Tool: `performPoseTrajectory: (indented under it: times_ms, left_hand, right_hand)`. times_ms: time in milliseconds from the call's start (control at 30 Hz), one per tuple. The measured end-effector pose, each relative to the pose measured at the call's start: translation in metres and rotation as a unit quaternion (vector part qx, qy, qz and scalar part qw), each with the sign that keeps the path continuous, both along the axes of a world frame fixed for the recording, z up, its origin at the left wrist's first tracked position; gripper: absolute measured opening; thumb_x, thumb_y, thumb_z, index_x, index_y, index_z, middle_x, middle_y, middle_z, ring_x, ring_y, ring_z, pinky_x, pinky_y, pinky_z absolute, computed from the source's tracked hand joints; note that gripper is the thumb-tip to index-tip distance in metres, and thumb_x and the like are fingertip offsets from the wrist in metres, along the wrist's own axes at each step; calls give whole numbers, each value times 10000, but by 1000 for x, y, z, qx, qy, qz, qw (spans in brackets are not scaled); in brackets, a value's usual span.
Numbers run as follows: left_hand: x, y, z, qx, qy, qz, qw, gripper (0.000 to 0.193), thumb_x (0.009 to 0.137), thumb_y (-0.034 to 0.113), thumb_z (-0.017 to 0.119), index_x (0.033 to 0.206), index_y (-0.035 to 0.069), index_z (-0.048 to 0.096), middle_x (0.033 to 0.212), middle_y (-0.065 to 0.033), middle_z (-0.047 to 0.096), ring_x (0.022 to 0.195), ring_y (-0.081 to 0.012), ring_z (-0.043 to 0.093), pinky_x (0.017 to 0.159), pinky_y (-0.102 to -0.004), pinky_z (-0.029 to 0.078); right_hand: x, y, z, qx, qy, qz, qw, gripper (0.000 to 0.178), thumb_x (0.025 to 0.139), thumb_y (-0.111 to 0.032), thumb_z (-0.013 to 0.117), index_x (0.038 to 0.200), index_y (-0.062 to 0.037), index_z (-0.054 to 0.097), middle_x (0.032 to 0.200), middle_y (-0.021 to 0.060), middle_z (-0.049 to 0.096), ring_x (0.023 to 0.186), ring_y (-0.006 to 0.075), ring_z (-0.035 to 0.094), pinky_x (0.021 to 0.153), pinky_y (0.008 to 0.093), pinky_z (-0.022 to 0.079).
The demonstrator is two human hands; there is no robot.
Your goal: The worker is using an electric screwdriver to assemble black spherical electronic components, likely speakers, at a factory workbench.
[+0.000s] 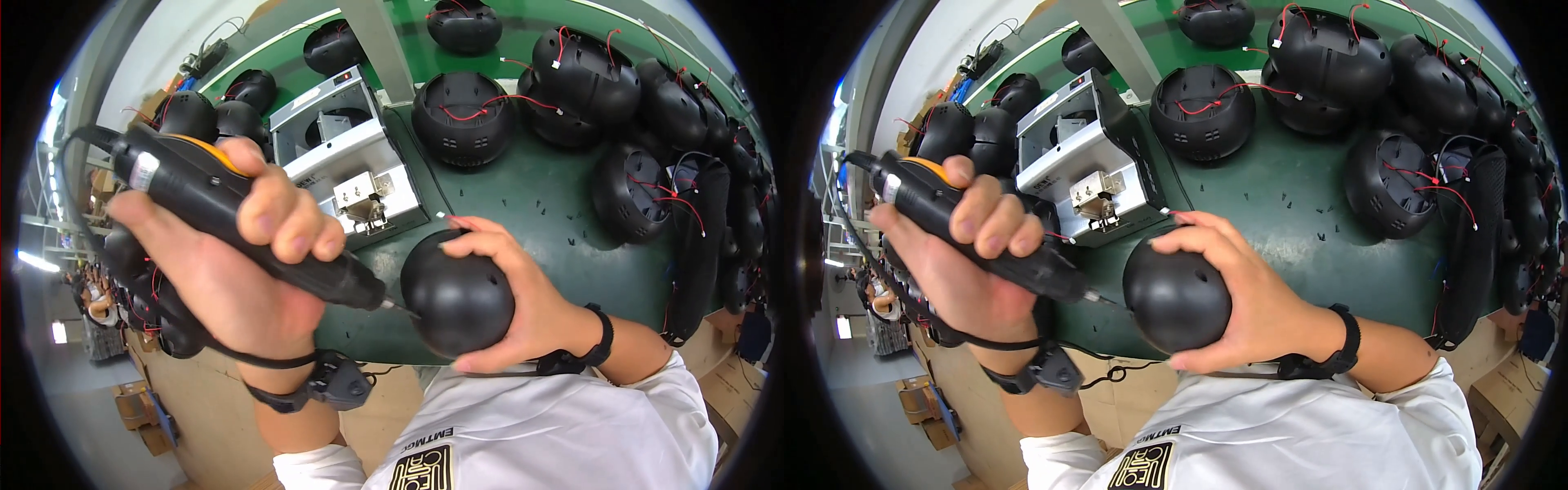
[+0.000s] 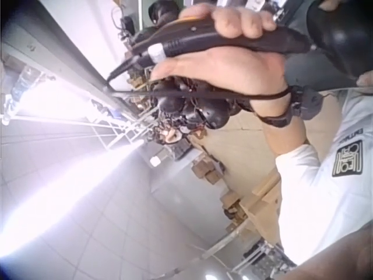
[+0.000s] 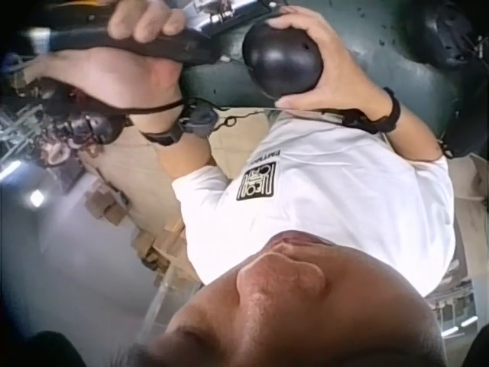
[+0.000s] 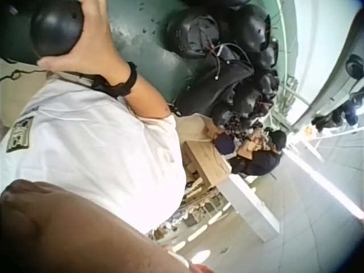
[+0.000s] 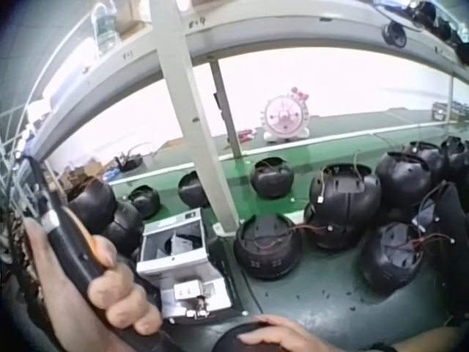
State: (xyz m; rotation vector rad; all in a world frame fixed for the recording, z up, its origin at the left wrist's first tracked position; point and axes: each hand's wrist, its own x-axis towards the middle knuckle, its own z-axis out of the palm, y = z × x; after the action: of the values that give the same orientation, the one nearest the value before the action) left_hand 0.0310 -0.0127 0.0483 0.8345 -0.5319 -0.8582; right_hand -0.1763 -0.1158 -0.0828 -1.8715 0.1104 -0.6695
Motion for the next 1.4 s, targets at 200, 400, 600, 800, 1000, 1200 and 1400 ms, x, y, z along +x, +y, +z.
performPoseTrajectory:
  times_ms: [200,400,600,800,1000,1200,1400]
  left_hand:
    - [-4,-5,-26,107,102,7,989,755,949,840,375,1026,119,585,634,75,426,492,-80,407,475,-291,384]
    - [6,5,-40,89,168,-42,981,864,874,932,315,923,105,560,590,44,398,490,-122,413,496,-317,421]
    - [19,0,-77,-327,158,-412,836,792,911,880,374,847,105,518,538,86,401,432,-67,437,504,-293,438]
    - [8,45,-23,-354,72,-223,905,616,977,719,533,830,121,518,568,69,500,407,-83,455,460,-311,425]
    - [27,92,-1,-263,-361,-260,856,685,887,631,736,1232,55,600,845,-63,696,653,-230,654,676,-373,563]
    - [-57,56,-77,257,-609,-18,750,502,764,480,857,976,57,687,806,-176,717,744,-353,714,632,-423,540]
    - [-56,51,-137,303,-725,-39,617,424,768,485,806,855,117,614,740,-121,660,686,-335,673,581,-456,508]
  right_hand:
    - [3,12,9,-8,-3,2,1000,868,573,-262,930,1348,-103,573,1374,105,570,1431,437,395,1131,497,413]
    - [4,17,16,-39,25,10,999,884,542,-263,963,1333,-127,592,1494,286,401,1401,443,440,1135,488,411]
    - [0,22,23,-66,47,41,996,893,551,-305,986,1333,-126,593,1504,278,396,1392,442,456,1131,485,416]
    - [-7,-22,73,-87,23,186,978,874,601,-298,946,1380,-125,589,1512,256,404,1375,411,459,1147,489,395]
    - [-29,-126,240,-352,83,52,931,863,583,-399,962,1331,-128,626,1418,203,528,1328,421,511,1115,483,423]
    - [15,-298,238,-517,358,-265,731,993,562,-397,944,1435,-131,552,1328,236,610,1250,405,584,1034,495,503]
    - [45,-399,137,-455,624,-183,608,1112,549,-485,962,1509,-182,491,1508,281,459,1288,466,570,1045,527,506]
